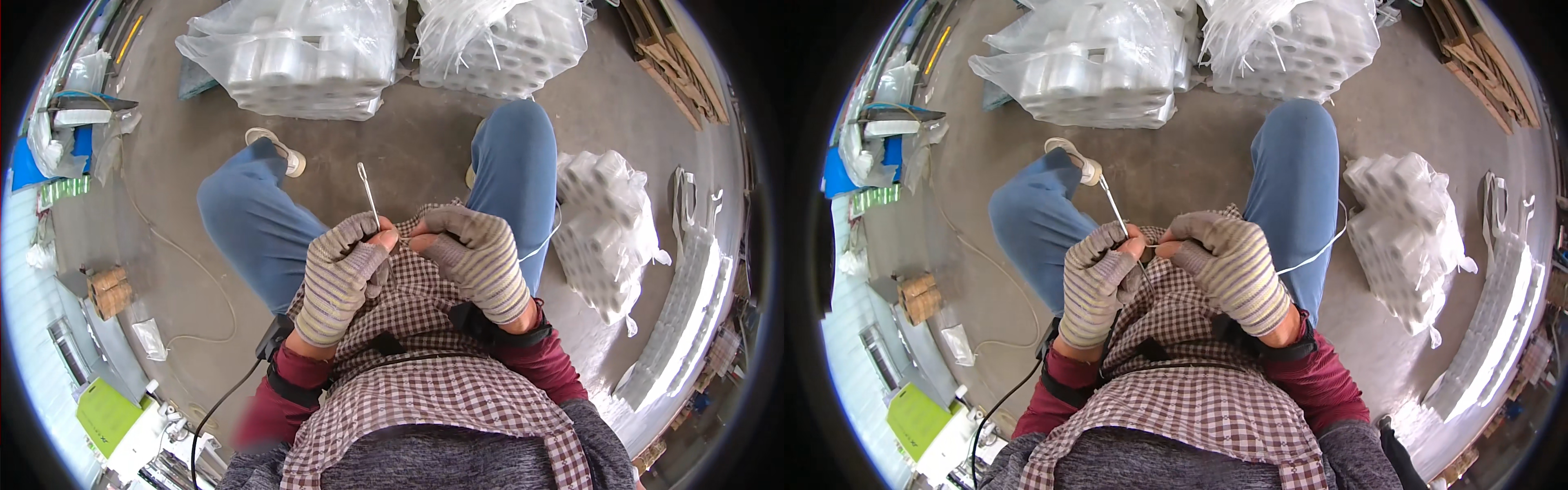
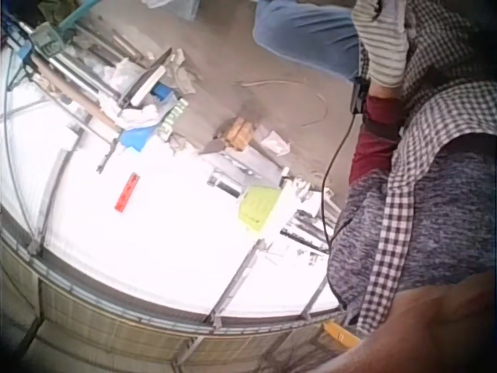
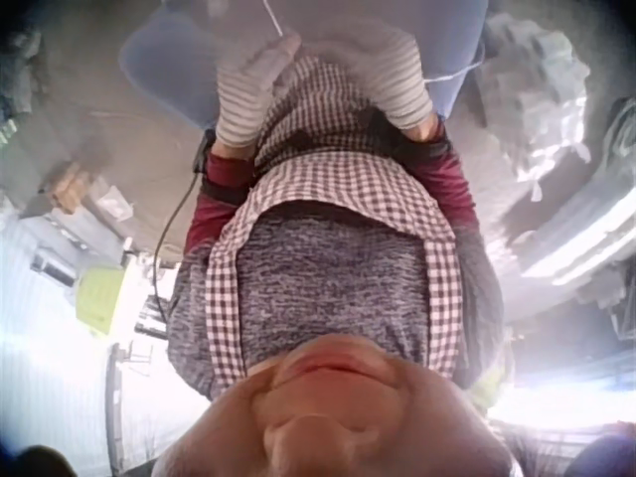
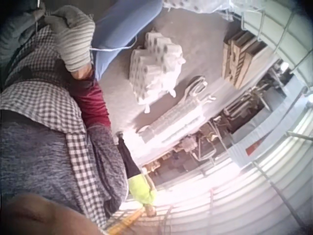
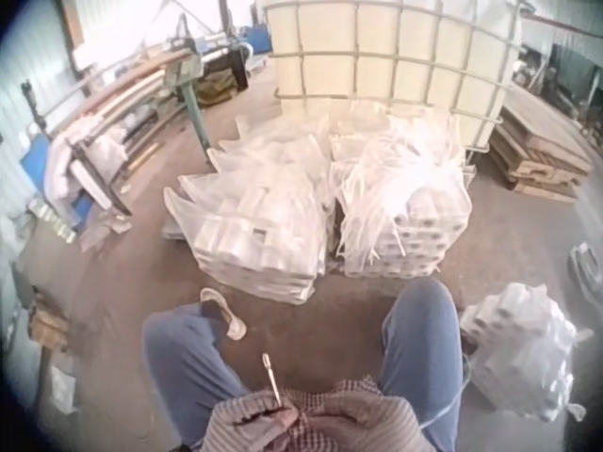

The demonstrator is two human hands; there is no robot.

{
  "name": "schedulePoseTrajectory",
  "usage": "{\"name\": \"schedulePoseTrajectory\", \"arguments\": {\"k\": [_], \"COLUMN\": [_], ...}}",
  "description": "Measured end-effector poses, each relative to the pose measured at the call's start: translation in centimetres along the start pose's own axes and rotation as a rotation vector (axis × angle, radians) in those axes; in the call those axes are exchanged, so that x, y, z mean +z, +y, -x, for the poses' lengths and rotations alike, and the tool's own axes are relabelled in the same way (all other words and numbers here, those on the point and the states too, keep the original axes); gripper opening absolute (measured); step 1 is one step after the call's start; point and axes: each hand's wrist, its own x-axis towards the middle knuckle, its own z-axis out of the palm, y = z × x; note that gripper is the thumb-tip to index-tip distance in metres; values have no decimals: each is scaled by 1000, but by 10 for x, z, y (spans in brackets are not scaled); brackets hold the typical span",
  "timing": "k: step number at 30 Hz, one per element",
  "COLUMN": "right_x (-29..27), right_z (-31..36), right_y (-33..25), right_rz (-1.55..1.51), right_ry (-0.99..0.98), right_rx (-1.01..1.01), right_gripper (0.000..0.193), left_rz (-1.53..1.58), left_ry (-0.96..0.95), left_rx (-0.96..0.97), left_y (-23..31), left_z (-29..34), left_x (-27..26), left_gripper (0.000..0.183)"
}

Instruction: Tying bundles of plastic film rolls with thin plastic strips.

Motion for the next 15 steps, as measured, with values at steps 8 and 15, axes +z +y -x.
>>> {"name": "schedulePoseTrajectory", "arguments": {"k": [8, 15], "right_x": [15, 10], "right_z": [-11, -8], "right_y": [-7, -9], "right_rz": [-379, -642], "right_ry": [317, 138], "right_rx": [-171, 61], "right_gripper": [11, 15], "left_rz": [-59, -31], "left_ry": [-37, 0], "left_rx": [-26, -12], "left_y": [-3, -5], "left_z": [-4, -7], "left_x": [7, 3], "left_gripper": [11, 6]}}
